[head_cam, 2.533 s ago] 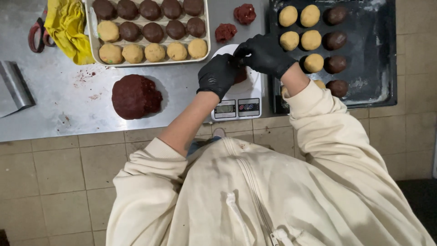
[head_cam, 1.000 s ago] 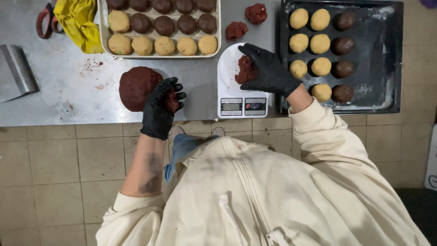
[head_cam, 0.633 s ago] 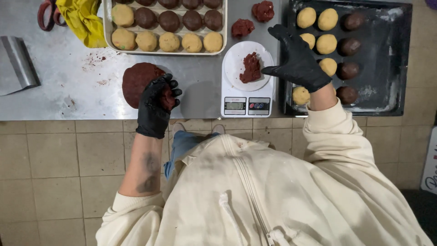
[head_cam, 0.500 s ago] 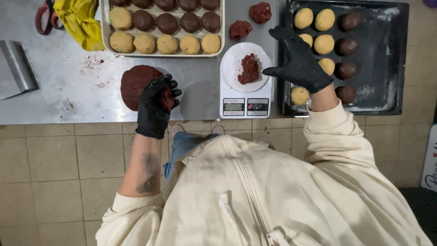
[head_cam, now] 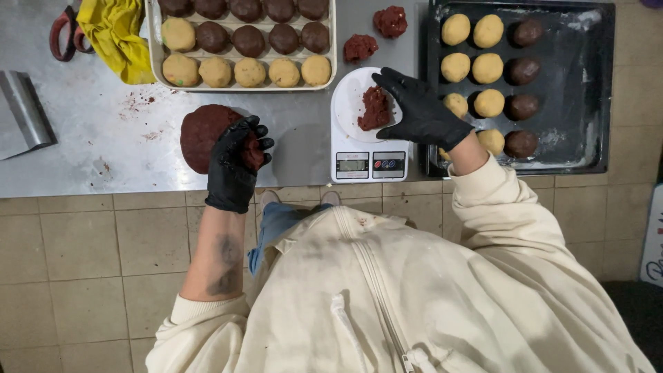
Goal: Portioning and weighing cookie dough into consistent amounts on a digital scale.
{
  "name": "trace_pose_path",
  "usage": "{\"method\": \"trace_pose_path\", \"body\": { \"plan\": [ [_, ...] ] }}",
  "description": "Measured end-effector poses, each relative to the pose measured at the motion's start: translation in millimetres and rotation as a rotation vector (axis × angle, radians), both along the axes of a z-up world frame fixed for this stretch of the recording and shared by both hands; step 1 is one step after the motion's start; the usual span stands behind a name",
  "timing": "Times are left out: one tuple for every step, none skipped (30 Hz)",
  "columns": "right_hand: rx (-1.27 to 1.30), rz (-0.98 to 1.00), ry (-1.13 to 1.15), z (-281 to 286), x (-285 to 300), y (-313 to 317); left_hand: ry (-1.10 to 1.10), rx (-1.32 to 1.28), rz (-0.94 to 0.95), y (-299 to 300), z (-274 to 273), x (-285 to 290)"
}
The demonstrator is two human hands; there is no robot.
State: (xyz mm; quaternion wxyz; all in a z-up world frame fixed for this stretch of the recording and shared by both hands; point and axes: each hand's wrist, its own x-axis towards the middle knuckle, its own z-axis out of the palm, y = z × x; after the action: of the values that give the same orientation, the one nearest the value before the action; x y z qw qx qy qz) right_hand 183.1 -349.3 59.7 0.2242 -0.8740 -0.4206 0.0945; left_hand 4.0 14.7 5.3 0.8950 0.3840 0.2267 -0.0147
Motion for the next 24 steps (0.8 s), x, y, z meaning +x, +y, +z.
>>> {"method": "trace_pose_path", "body": {
  "plan": [
    [0.000, 0.001, 0.000, 0, -2, 5, 0.000, 0.000, 0.001, 0, 1, -1],
    [0.003, 0.005, 0.012, 1, -2, 10, 0.014, 0.004, 0.002, 1, 1, 0],
    [0.005, 0.008, 0.024, 2, -3, 15, 0.028, 0.007, 0.003, 1, 2, 2],
    [0.006, 0.005, 0.020, -3, -3, 17, 0.024, 0.008, 0.000, 2, 1, 1],
    [0.031, -0.007, 0.019, -7, -3, 17, 0.035, 0.002, 0.007, 2, 0, 0],
    [0.056, -0.019, 0.016, -11, -2, 18, 0.042, -0.003, 0.012, 2, 0, 1],
    [0.058, -0.023, 0.009, -12, -3, 19, 0.036, -0.002, 0.008, 3, -2, 0],
    [0.085, -0.008, 0.003, -12, -4, 20, 0.037, 0.000, 0.008, 4, -3, 0],
    [0.113, 0.006, -0.004, -13, -5, 21, 0.039, 0.002, 0.009, 5, -5, 0],
    [0.113, 0.002, -0.007, -16, -6, 19, 0.036, 0.002, 0.005, 6, -7, 0],
    [0.137, 0.010, -0.026, -20, -7, 18, 0.037, -0.021, 0.004, 7, -10, 0],
    [0.161, 0.021, -0.042, -24, -9, 18, 0.040, -0.043, 0.006, 8, -12, -1],
    [0.162, 0.019, -0.042, -25, -9, 16, 0.040, -0.042, 0.004, 8, -13, -1],
    [0.178, 0.008, -0.018, -26, -10, 16, 0.037, -0.052, 0.005, 9, -13, -2],
    [0.193, -0.003, 0.007, -27, -11, 16, 0.033, -0.062, 0.006, 11, -13, -3],
    [0.196, 0.001, 0.001, -22, -5, 14, 0.027, -0.059, 0.010, 12, -12, -3],
    [0.216, -0.049, 0.124, -17, 1, 13, 0.026, -0.052, 0.032, 13, -11, -4],
    [0.233, -0.092, 0.250, -12, 6, 12, 0.028, -0.046, 0.060, 14, -11, -7],
    [0.233, -0.083, 0.248, -14, 25, 13, 0.025, -0.045, 0.069, 15, -9, -9],
    [0.405, -0.148, 0.370, -16, 39, 12, 0.033, -0.039, 0.067, 16, -9, -12],
    [0.578, -0.214, 0.490, -19, 54, 11, 0.042, -0.033, 0.066, 17, -8, -15],
    [0.577, -0.207, 0.489, -26, 78, 17, 0.039, -0.033, 0.073, 18, -9, -17],
    [0.649, -0.188, 0.418, -33, 101, 23, 0.037, -0.019, 0.081, 19, -9, -19],
    [0.721, -0.167, 0.348, -41, 124, 30, 0.036, -0.004, 0.090, 20, -10, -22]
  ]
}}
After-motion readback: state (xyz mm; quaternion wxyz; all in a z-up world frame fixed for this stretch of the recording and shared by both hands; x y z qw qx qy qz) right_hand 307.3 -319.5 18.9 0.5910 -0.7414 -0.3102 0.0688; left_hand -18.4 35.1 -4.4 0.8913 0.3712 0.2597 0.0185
